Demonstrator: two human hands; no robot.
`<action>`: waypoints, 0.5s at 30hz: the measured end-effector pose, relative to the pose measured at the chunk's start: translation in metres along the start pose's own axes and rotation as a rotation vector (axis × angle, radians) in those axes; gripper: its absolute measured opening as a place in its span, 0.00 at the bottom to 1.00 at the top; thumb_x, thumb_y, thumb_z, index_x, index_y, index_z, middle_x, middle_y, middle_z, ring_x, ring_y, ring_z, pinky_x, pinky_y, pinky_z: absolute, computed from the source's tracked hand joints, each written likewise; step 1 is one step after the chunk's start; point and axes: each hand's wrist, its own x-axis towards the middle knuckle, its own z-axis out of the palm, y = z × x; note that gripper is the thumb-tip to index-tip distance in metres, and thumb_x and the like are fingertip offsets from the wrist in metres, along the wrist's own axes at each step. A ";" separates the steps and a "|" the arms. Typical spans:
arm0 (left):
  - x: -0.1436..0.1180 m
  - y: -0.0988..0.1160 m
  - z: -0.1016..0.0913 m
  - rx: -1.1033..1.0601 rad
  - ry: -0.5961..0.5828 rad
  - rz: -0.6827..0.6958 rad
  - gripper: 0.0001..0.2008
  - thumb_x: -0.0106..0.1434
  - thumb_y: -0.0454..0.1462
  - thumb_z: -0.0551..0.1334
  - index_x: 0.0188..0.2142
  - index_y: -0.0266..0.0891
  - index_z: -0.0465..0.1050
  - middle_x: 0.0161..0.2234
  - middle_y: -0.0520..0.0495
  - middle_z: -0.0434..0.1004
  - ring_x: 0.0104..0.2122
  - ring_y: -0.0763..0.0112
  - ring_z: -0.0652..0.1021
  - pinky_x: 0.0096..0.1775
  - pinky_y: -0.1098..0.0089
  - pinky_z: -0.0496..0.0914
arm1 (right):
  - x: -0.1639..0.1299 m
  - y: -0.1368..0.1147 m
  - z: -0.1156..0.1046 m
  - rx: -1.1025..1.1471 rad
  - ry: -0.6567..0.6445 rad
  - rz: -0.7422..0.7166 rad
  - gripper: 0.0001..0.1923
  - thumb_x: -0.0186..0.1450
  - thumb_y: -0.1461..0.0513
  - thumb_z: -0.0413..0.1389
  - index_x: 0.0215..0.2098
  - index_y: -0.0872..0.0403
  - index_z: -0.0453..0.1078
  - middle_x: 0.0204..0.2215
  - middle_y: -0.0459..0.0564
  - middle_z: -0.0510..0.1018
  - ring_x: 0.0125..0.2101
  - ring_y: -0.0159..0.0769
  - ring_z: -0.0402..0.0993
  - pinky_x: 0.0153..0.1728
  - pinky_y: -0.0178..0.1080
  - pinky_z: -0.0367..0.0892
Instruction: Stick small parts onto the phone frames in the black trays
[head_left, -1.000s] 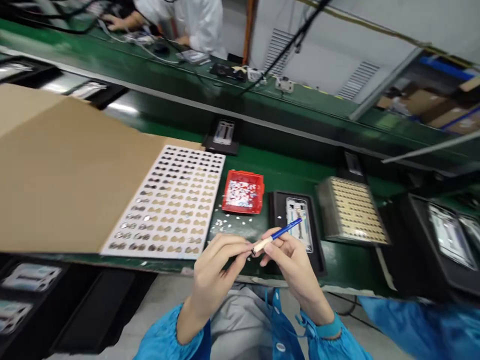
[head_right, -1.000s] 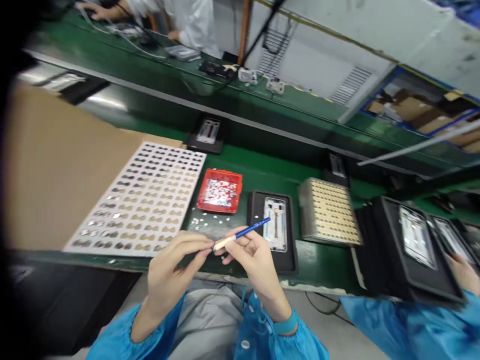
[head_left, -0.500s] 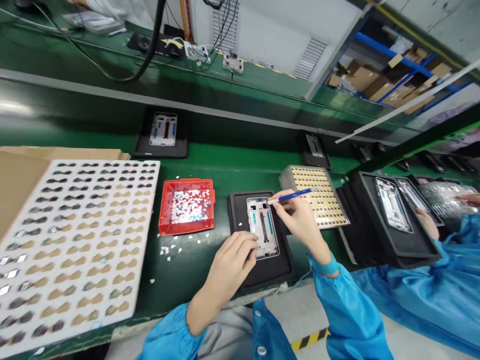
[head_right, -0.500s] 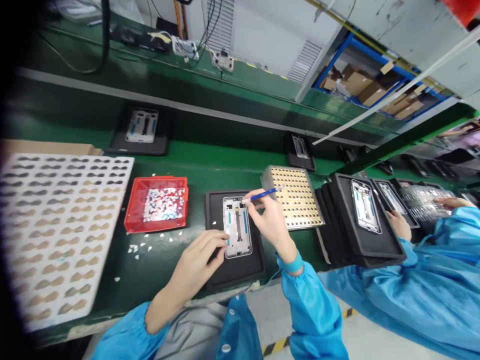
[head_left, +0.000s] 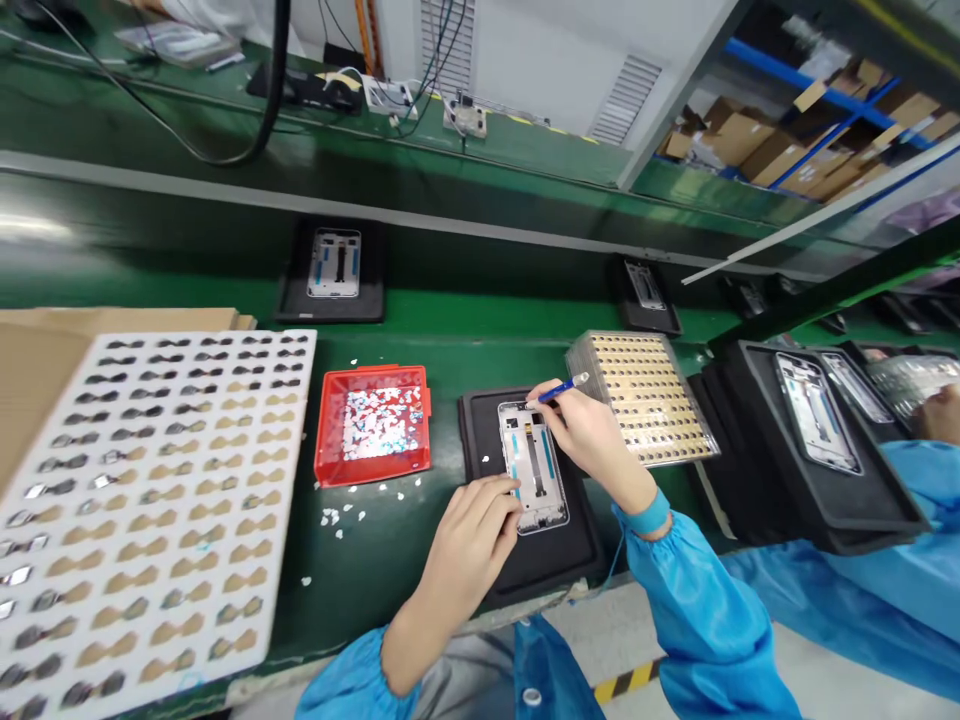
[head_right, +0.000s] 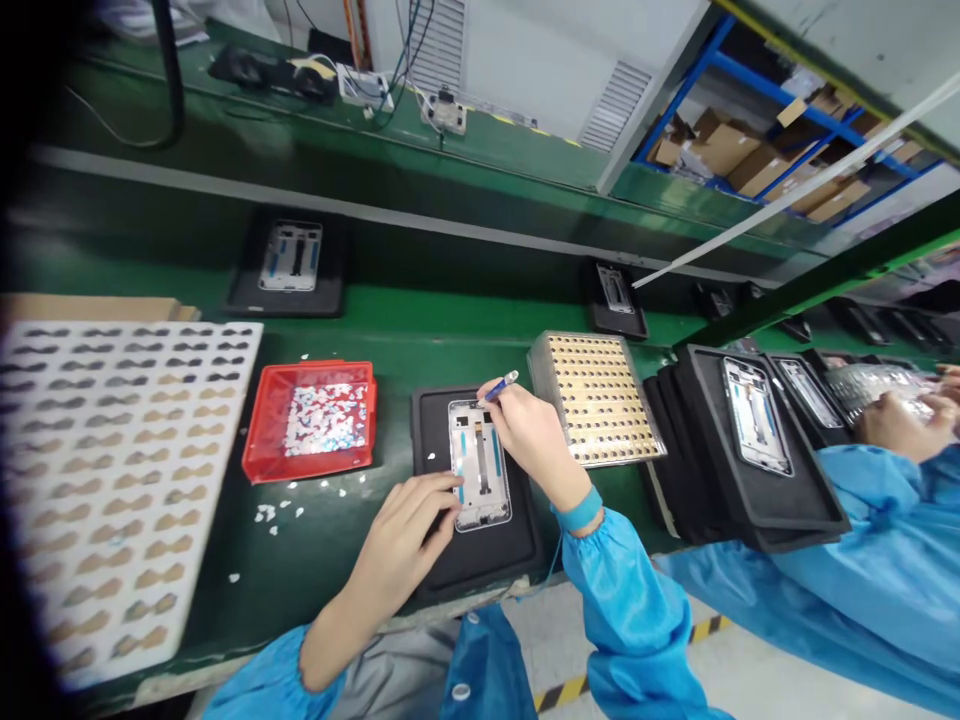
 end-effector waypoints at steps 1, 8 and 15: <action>0.000 0.000 0.000 -0.005 -0.002 -0.001 0.08 0.77 0.29 0.57 0.42 0.43 0.71 0.46 0.46 0.86 0.46 0.64 0.84 0.44 0.67 0.75 | 0.000 0.000 0.000 0.003 0.000 0.004 0.09 0.80 0.63 0.52 0.52 0.51 0.74 0.49 0.54 0.87 0.45 0.47 0.87 0.43 0.44 0.81; -0.002 -0.001 -0.001 -0.010 -0.057 -0.033 0.09 0.74 0.29 0.58 0.41 0.44 0.73 0.46 0.45 0.87 0.46 0.61 0.86 0.44 0.64 0.77 | 0.001 0.001 0.000 0.071 -0.004 0.023 0.10 0.80 0.60 0.53 0.53 0.48 0.76 0.47 0.55 0.86 0.46 0.49 0.85 0.46 0.46 0.81; -0.005 -0.003 0.006 -0.007 -0.083 -0.072 0.09 0.71 0.28 0.60 0.41 0.44 0.75 0.45 0.44 0.87 0.47 0.62 0.85 0.46 0.63 0.78 | 0.000 0.007 0.012 0.096 0.100 -0.086 0.13 0.77 0.60 0.49 0.49 0.48 0.77 0.44 0.56 0.86 0.46 0.51 0.85 0.50 0.51 0.81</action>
